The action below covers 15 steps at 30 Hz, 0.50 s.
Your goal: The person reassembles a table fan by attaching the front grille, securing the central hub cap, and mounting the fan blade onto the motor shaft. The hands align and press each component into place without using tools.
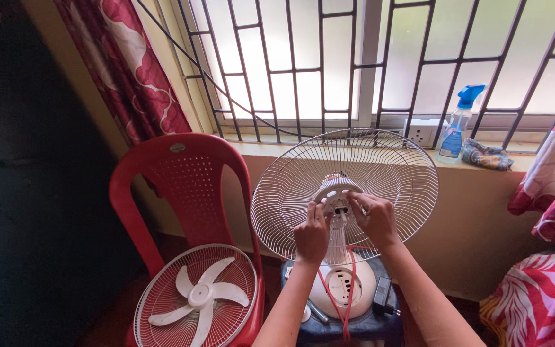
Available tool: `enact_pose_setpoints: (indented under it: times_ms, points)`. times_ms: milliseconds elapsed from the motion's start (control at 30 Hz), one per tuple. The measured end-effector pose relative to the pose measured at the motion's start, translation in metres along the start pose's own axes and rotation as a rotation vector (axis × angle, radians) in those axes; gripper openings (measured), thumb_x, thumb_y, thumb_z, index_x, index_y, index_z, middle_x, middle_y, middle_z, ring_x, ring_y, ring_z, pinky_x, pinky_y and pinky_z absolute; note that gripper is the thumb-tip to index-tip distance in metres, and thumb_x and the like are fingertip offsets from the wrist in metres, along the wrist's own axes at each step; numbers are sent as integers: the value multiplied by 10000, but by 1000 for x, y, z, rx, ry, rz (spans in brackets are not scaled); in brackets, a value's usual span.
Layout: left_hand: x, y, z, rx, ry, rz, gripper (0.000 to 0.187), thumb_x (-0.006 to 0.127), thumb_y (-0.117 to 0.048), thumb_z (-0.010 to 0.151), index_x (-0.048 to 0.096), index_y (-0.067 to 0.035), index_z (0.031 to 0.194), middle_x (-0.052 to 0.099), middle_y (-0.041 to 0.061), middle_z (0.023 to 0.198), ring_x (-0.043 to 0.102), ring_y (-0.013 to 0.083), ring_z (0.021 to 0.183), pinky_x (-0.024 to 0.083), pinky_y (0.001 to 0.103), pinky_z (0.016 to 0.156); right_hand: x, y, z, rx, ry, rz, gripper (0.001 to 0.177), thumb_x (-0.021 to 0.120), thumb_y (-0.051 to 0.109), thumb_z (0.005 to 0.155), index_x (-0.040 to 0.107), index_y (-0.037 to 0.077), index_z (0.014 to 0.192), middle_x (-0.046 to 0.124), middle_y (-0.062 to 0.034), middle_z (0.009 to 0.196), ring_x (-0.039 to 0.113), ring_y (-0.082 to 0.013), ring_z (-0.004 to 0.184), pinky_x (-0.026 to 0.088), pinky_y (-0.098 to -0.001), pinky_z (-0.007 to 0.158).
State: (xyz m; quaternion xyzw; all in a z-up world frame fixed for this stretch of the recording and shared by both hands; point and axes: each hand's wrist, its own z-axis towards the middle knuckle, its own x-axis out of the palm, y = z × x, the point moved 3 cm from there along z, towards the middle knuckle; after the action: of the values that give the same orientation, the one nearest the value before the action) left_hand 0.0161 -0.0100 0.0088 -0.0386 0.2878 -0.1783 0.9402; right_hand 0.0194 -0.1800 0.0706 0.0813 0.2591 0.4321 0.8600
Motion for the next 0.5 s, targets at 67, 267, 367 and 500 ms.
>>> enact_pose_setpoints:
  times_ms: [67, 267, 367, 500]
  points:
    - [0, 1, 0, 6, 0, -16, 384, 697, -307, 954, 656, -56, 1242, 692, 183, 1255, 741, 229, 598, 585, 323, 488, 1, 0, 0, 61, 20, 13, 185, 724, 149, 921, 802, 59, 1063, 787, -144, 976, 768, -230, 716, 602, -355, 636]
    - [0, -1, 2, 1, -14, -44, 369, 703, -290, 970, 657, -41, 1237, 691, 190, 1254, 748, 217, 628, 590, 314, 507, 4, 1, 4, 91, 51, 13, 177, 720, 175, 936, 794, 79, 1066, 792, -127, 980, 762, -193, 666, 602, -319, 613]
    - [-3, -2, 2, 6, -26, -28, 368, 716, -288, 961, 659, -41, 1228, 689, 189, 1251, 748, 222, 635, 594, 314, 518, -1, 6, 0, 14, -28, -1, 204, 725, 176, 936, 793, 62, 1091, 777, -158, 965, 740, -192, 677, 579, -332, 622]
    - [-7, -1, 2, -9, -5, -83, 377, 737, -282, 927, 683, -49, 1218, 709, 141, 1226, 745, 249, 636, 592, 340, 525, 0, 6, -2, 81, 12, -24, 208, 721, 179, 939, 799, 74, 1100, 782, -142, 898, 676, -179, 535, 535, -346, 545]
